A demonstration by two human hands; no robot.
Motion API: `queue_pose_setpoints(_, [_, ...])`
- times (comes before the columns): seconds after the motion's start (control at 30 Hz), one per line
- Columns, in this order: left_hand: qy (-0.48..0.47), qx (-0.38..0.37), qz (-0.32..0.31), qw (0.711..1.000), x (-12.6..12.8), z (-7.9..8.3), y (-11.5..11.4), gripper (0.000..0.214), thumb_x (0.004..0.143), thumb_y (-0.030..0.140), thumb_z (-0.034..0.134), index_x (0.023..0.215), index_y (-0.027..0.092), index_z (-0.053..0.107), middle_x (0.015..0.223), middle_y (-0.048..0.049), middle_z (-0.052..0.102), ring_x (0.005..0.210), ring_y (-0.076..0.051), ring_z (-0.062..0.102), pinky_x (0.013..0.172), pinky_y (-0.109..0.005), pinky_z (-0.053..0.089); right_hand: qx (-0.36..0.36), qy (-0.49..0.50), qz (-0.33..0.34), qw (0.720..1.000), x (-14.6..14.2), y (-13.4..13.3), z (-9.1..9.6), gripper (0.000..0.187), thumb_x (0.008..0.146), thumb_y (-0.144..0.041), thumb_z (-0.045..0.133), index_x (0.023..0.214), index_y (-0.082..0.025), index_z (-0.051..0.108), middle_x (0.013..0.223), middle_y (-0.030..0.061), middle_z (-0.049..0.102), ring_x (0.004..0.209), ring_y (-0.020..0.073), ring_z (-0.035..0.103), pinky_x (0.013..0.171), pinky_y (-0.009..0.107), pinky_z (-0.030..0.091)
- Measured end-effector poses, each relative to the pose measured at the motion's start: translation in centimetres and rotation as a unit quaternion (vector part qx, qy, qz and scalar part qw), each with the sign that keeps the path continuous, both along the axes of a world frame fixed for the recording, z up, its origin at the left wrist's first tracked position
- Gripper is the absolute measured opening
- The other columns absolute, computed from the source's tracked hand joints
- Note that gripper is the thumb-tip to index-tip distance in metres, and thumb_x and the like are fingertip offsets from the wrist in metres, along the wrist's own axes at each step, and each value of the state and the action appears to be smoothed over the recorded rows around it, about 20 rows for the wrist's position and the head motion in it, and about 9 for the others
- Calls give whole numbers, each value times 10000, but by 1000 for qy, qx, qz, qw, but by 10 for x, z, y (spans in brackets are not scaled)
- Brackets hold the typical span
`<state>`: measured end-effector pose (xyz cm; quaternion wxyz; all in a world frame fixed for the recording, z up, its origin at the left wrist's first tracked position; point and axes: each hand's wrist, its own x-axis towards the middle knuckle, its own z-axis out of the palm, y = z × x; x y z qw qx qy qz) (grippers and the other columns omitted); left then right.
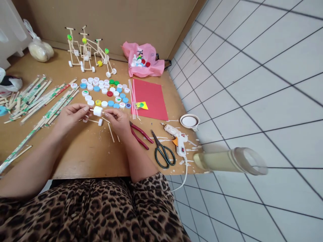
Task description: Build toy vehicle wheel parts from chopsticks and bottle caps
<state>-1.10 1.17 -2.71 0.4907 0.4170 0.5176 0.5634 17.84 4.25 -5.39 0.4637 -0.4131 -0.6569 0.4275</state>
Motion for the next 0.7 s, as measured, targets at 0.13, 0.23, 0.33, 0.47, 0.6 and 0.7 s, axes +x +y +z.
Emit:
queue_pose_setpoints(0.13, [37,10,-5,999,-2,-1,2,299,562,410,878,687,167,758,565,-5,671,513,-108,525,531,-241,430,2,-7,7,1000,-3,-3,-2,105,859,-320,716,842,-239,782,910,24,791,896,188,718,851,362,577])
queue_pose_setpoints(0.23, [60,6,-25,998,-6,-2,4,252,571,374,860,663,170,745,527,7,633,497,-110,504,526,-250,420,36,-36,14,999,-2,-2,-3,88,872,-300,723,855,-243,787,890,24,779,862,187,706,820,355,569])
queue_pose_setpoints(0.33, [89,-4,-38,995,-12,0,4,233,579,363,853,662,174,745,530,7,632,509,-117,514,539,-258,429,93,-98,21,991,-2,2,-6,70,885,-262,723,861,-244,786,870,26,763,855,193,686,815,363,555])
queue_pose_setpoints(0.47, [140,-24,-63,988,-22,0,-1,266,574,391,866,680,170,763,588,-13,677,567,-132,551,580,-264,440,153,-212,43,964,-3,4,-8,97,911,-226,697,902,-238,793,917,50,745,921,220,659,878,398,521])
queue_pose_setpoints(0.6, [177,-47,-66,981,-31,-6,-14,294,589,435,864,699,178,775,702,-46,751,647,-160,602,638,-283,477,187,-295,94,932,-5,-1,-4,100,918,-273,711,948,-237,800,977,72,725,970,241,627,898,410,484])
queue_pose_setpoints(0.7, [195,-58,-61,977,-34,-14,-25,248,628,409,839,706,181,782,710,-45,757,660,-158,597,647,-278,472,193,-319,109,921,-6,-3,-2,114,921,-293,712,962,-226,794,1012,82,723,1009,255,623,920,424,470])
